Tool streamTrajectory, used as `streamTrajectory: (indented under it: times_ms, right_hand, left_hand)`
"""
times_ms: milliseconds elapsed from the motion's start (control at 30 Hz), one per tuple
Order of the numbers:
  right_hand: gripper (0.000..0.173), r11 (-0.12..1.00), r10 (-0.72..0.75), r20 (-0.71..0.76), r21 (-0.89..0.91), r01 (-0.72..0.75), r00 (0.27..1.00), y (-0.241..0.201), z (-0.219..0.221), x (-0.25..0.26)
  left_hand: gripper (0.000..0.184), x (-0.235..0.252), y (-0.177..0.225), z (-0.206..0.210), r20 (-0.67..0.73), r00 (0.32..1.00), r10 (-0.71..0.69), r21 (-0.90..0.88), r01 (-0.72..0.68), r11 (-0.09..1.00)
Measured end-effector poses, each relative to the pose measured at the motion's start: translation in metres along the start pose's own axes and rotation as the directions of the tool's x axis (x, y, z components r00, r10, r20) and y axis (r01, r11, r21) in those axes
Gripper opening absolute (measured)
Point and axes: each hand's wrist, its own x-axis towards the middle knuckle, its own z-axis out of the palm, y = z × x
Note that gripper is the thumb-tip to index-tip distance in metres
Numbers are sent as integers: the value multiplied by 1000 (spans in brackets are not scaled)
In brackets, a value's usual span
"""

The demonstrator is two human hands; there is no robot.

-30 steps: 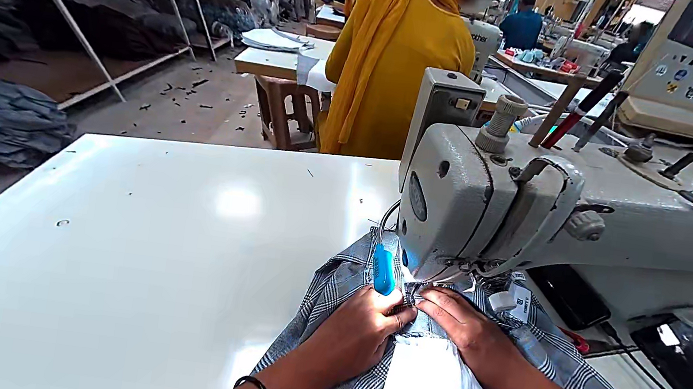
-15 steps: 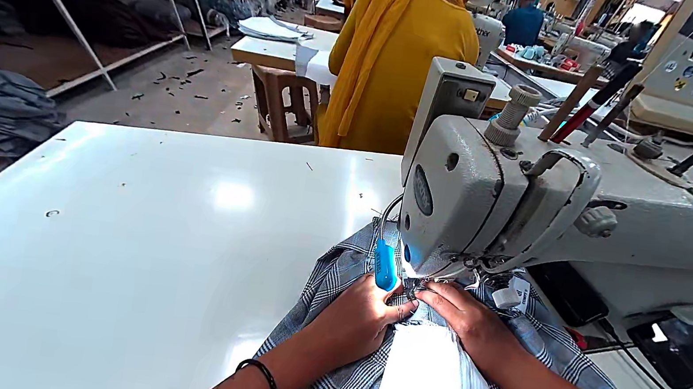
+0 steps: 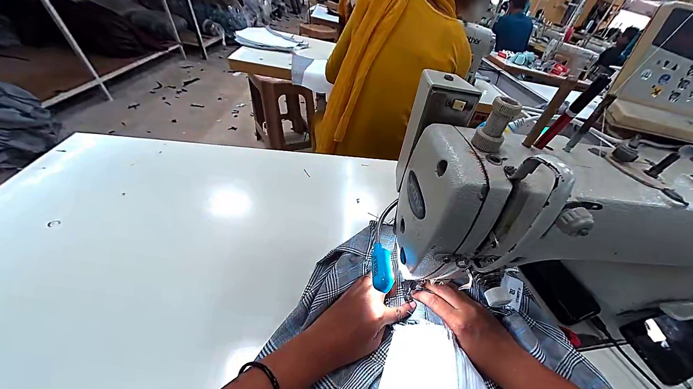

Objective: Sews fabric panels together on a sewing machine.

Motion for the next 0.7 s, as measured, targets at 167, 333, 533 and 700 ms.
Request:
streamTrajectory:
  times_ms: [167, 333, 533, 700]
  right_hand:
    - [35, 1000, -9, -17, -6, 9, 1000, 0, -1, 0]
    - [36, 1000, 21, 16, 5, -21, 1000, -1, -2, 1]
    - [36, 1000, -1, -3, 11, 1, 1000, 0, -1, 2]
    - [37, 1000, 11, -6, 7, -11, 1000, -1, -1, 3]
  left_hand:
    - [40, 1, 1, -1, -15, 1000, 7, 7, -7, 1000]
    - [40, 1, 1, -2, 0, 1000, 14, 2, -14, 1000]
    - [40, 1, -1, -2, -12, 999, 40, 9, -40, 999]
    - [39, 2, -2, -3, 1, 999, 47, -6, -47, 999]
